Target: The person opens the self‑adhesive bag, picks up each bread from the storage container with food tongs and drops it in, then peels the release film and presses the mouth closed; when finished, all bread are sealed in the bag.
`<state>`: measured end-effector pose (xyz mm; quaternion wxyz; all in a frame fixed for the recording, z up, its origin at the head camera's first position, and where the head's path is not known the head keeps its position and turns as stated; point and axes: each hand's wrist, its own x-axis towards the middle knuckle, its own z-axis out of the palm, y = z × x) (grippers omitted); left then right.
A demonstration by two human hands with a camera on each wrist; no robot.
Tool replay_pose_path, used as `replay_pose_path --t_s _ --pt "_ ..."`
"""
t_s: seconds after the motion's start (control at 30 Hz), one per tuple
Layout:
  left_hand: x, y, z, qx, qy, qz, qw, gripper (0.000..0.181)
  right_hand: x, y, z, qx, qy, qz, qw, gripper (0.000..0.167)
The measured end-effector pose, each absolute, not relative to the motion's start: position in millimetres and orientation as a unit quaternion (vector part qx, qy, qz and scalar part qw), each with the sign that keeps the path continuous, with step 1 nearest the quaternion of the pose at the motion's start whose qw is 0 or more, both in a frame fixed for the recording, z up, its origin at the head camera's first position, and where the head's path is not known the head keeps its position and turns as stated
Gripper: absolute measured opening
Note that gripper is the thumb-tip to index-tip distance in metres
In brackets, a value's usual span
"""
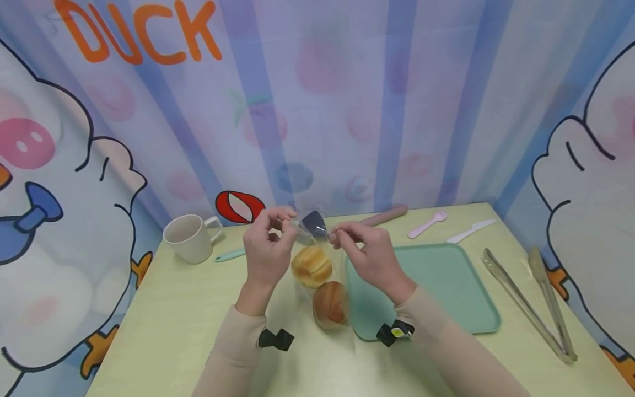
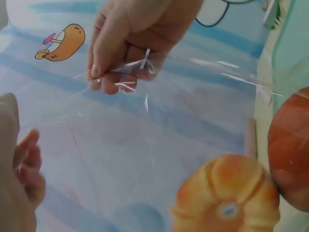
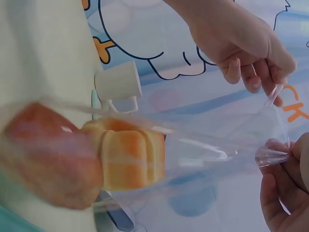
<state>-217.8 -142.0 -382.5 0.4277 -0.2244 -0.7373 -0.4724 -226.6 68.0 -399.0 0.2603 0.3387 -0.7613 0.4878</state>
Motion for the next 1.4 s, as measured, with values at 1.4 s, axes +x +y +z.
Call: replay_pose_path --t_s 1.4 --pt "-225 -182 -397 -0.306 -0.753 -0.352 0.464 0.030 -233 81 -394 0.299 -0.773 0.507 0.238 0.015"
